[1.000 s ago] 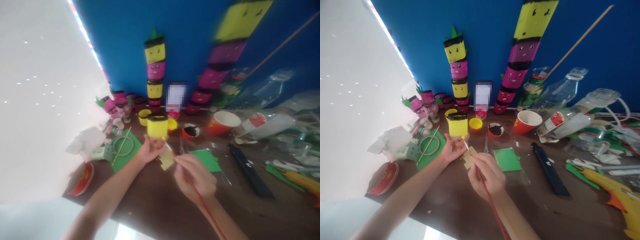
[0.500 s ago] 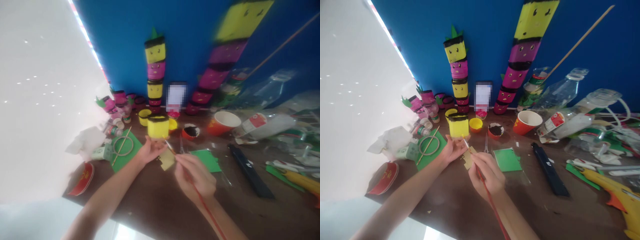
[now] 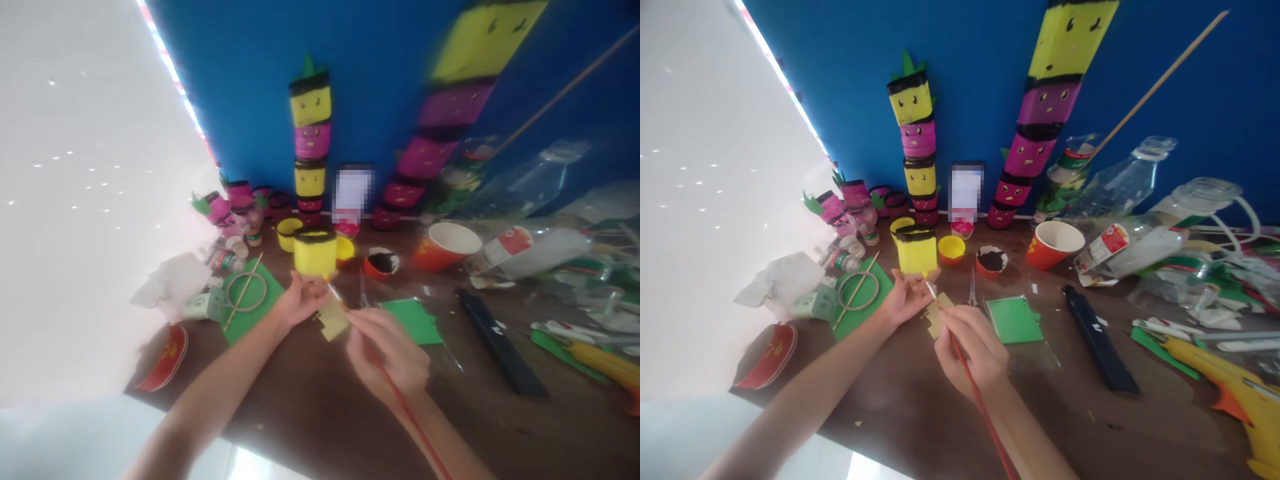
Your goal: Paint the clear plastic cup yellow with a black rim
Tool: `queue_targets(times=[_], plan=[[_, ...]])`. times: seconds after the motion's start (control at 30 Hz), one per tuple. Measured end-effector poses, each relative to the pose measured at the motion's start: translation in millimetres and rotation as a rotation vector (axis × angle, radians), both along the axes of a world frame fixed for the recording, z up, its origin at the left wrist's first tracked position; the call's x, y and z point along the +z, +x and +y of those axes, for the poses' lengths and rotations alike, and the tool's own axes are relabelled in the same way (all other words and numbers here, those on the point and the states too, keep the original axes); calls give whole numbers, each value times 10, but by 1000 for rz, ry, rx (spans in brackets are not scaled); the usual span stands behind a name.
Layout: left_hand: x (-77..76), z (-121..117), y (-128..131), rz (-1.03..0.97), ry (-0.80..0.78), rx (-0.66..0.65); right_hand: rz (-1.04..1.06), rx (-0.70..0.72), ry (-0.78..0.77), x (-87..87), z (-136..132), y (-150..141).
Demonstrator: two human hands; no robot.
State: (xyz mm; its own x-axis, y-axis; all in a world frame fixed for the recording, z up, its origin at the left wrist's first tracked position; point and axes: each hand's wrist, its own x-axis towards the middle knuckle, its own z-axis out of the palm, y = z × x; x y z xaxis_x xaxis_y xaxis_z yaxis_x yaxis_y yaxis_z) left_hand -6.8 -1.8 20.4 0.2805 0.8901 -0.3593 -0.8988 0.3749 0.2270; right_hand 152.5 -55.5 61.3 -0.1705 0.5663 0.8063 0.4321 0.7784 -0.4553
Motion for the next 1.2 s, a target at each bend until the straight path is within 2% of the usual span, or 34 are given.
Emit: queue_targets(times=[0.1,0.17,0.27,0.37,0.53,0.83,1.2], plan=[[54,3,10,1,-33,35,20,-85,66,1,23,72],[94,8,12,-12,-59,57,46,-173,45,-18,67,142],[125,16,3,-21,-59,82,136,-256,-130,-79,185,235],[115,25,-13,-21,-34,70,201,-244,-309,-134,344,280],[64,48,-33,-31,-34,92,151,-234,-458,-85,622,279],[26,69,-60,-64,30,112,-107,-216,-461,117,1122,148],[-7,104,-52,-47,51,97,-292,-187,-491,171,1195,-5]])
